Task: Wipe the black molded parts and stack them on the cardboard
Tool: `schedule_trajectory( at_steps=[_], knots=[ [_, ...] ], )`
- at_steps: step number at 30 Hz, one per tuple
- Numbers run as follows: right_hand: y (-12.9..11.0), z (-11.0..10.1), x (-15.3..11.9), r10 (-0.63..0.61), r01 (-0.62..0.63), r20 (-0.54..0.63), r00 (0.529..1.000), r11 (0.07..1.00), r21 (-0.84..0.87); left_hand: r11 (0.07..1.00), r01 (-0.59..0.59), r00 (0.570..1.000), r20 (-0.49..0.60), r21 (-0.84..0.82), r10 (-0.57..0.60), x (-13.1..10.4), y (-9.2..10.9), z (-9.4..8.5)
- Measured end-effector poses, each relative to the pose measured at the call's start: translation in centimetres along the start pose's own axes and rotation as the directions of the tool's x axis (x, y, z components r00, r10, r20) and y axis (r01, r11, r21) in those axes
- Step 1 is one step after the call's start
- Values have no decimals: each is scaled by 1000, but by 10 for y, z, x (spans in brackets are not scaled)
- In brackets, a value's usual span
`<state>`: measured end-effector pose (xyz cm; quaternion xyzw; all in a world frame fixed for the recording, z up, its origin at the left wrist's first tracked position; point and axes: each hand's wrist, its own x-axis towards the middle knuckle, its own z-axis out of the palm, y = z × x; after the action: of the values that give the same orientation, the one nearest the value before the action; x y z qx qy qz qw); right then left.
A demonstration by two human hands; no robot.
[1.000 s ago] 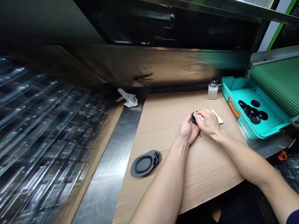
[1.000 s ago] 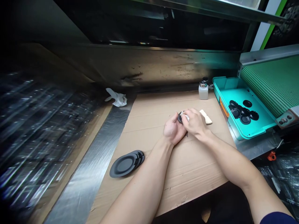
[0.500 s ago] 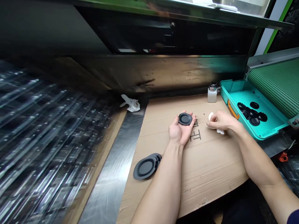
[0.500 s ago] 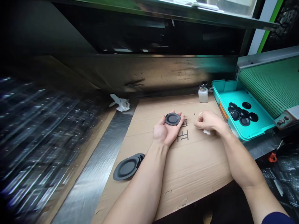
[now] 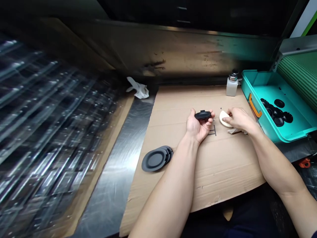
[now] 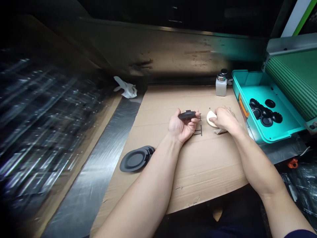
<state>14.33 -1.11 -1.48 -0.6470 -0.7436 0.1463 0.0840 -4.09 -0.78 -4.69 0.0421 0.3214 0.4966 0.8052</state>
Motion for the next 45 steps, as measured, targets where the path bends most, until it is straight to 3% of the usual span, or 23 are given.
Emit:
schedule_trajectory(
  at_steps=[6,11,13,16,18,20,22,26,30,34,45],
  knots=[
    [-6,13,3,-61,60,11,998,996,59,999,-34,999,3,25,34,6,0,-4],
    [9,-3,-3,-106,110,-173,979,994,18,996,-77,996,39,50,75,10,-2,-9],
    [18,-15,-13,-104,103,-104,989,995,-13,995,-83,996,48,59,80,11,-2,-10],
    [26,-24,-32,-98,103,122,988,994,-34,991,-98,994,61,92,93,11,-2,-10],
    [25,-23,-41,-143,145,171,975,989,6,983,-116,991,82,143,105,9,-5,-9],
    [19,-19,-44,-220,209,124,968,973,99,966,-131,987,123,221,106,7,-10,-9],
    [8,-16,-42,-253,248,0,968,950,189,944,-132,981,178,304,80,6,-15,-9],
    [-13,-6,-28,-255,296,-209,944,933,202,893,-141,964,264,427,26,4,-23,-11],
    [-16,7,-16,-344,370,-208,916,923,104,837,-195,956,290,512,45,6,-25,-12],
    [-12,15,-17,-351,365,-198,915,930,36,812,-218,963,255,542,89,5,-26,-8],
    [-7,22,-7,-366,391,-274,889,919,42,608,-323,944,293,725,152,3,-28,-9]
  ],
)
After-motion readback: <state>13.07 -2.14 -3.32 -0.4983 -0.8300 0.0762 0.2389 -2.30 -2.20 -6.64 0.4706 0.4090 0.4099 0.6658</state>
